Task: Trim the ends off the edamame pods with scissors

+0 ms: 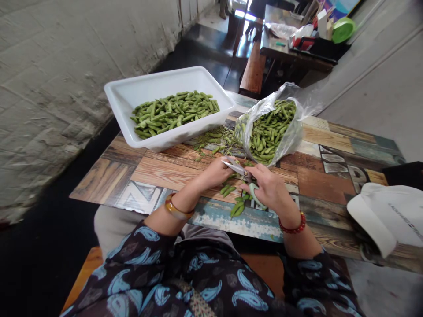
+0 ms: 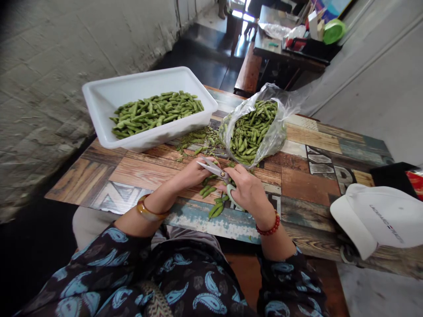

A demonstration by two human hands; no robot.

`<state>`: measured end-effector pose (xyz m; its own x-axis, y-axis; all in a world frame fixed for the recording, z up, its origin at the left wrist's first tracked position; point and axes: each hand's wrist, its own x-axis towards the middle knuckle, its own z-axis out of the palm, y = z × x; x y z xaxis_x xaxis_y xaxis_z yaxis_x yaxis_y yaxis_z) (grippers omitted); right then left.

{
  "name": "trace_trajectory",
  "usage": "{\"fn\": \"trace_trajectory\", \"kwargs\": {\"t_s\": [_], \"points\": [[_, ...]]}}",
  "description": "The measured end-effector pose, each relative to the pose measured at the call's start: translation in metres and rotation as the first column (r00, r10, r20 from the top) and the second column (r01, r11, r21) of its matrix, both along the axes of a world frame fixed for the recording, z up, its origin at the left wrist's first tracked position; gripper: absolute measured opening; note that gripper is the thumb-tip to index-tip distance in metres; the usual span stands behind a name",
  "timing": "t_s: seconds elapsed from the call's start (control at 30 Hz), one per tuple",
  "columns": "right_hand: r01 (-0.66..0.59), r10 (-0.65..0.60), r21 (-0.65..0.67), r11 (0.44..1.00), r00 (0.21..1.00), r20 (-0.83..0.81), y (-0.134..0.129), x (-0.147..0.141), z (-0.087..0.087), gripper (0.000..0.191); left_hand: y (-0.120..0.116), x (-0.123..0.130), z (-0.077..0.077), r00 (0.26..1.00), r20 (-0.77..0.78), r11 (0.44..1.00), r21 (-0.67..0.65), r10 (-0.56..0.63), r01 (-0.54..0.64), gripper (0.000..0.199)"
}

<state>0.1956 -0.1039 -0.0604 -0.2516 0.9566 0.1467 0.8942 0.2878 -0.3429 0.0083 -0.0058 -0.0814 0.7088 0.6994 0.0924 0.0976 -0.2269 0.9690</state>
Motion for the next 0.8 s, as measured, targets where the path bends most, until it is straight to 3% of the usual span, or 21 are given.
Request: {"fn": "trace_trajectory", "kwargs": {"t_s": [0.3,0.47,0.53,0.63,0.7,0.8], "points": [[-0.054,0.053,-0.023,0.998,0.997,-0.053,-0.002,0.005,-0.003,0.028,0.001,0.000,0.005,0.999,-0.006,0.999,-0.021,-0.039,0.039,0.018],[-0.090,0.092,0.018,0.996,0.991,-0.101,0.001,0.008,-0.008,0.024,-0.001,-0.002,0.010,0.998,0.061,0.986,-0.164,-0.013,0.023,0.018],[-0.078,0.090,0.082,0.994,0.983,-0.159,0.004,0.010,-0.010,0.025,-0.002,-0.004,0.012,0.991,0.135,0.943,-0.333,0.020,0.027,0.019],[0.011,0.033,0.191,0.982,0.974,-0.222,0.008,0.014,-0.011,0.025,0.000,-0.008,0.013,0.951,0.280,0.794,-0.604,0.130,0.069,0.022],[0.064,-0.005,0.232,0.971,0.970,-0.244,0.009,0.016,-0.011,0.024,0.002,-0.010,0.013,0.910,0.359,0.708,-0.697,0.209,0.112,0.023],[0.083,-0.013,0.247,0.966,0.962,-0.271,0.009,0.018,-0.009,0.024,0.006,-0.012,0.014,0.857,0.426,0.636,-0.755,0.290,0.160,0.021]]}}
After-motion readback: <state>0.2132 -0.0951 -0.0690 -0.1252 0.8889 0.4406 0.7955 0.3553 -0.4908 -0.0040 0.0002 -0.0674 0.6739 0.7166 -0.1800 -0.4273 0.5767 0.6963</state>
